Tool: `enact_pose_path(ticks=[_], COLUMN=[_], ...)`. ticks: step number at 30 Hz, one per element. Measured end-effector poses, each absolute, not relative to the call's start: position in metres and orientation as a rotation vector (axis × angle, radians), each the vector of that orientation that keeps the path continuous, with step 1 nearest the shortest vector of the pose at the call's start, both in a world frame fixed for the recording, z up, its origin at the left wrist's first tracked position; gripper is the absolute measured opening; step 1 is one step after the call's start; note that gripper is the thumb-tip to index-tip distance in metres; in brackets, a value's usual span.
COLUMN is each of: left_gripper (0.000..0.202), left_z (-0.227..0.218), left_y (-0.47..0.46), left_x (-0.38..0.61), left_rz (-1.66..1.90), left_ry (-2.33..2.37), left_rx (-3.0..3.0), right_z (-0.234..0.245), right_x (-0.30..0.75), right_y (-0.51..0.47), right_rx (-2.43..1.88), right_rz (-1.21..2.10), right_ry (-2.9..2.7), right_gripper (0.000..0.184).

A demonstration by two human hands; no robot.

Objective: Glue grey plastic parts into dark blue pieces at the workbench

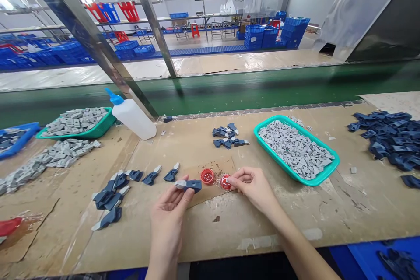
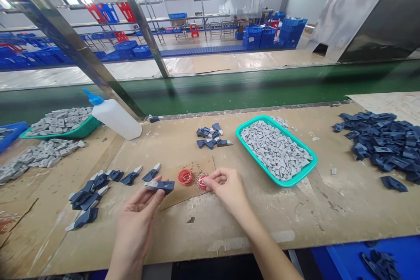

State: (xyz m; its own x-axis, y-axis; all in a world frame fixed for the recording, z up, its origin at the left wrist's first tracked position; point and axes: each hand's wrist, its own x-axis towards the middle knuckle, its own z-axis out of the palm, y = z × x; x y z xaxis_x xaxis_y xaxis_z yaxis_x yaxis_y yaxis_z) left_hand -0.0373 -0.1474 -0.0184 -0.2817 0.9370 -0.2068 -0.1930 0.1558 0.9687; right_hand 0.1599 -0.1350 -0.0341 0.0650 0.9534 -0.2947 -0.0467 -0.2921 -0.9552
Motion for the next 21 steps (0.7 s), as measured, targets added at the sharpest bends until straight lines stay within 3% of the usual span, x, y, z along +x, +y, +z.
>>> enact_pose_path(ticks=[11, 21], left_gripper=[0.025, 0.017], left_z=[0.003, 0.0], left_y=[-0.153, -0.159], left_x=[0.015, 0.019], left_rz=[1.303, 1.288], left_ry=[1.173, 1.157], left_rx=[0.928, 0.991], right_z=[0.006, 0.004], right_x=[0.168, 0.169], right_y=[-0.156, -0.158], right_rx=[-1.226, -1.192], right_rz=[1.521, 1.599], right_ry=[-0.91, -1.009], right_gripper=[0.029, 0.027])
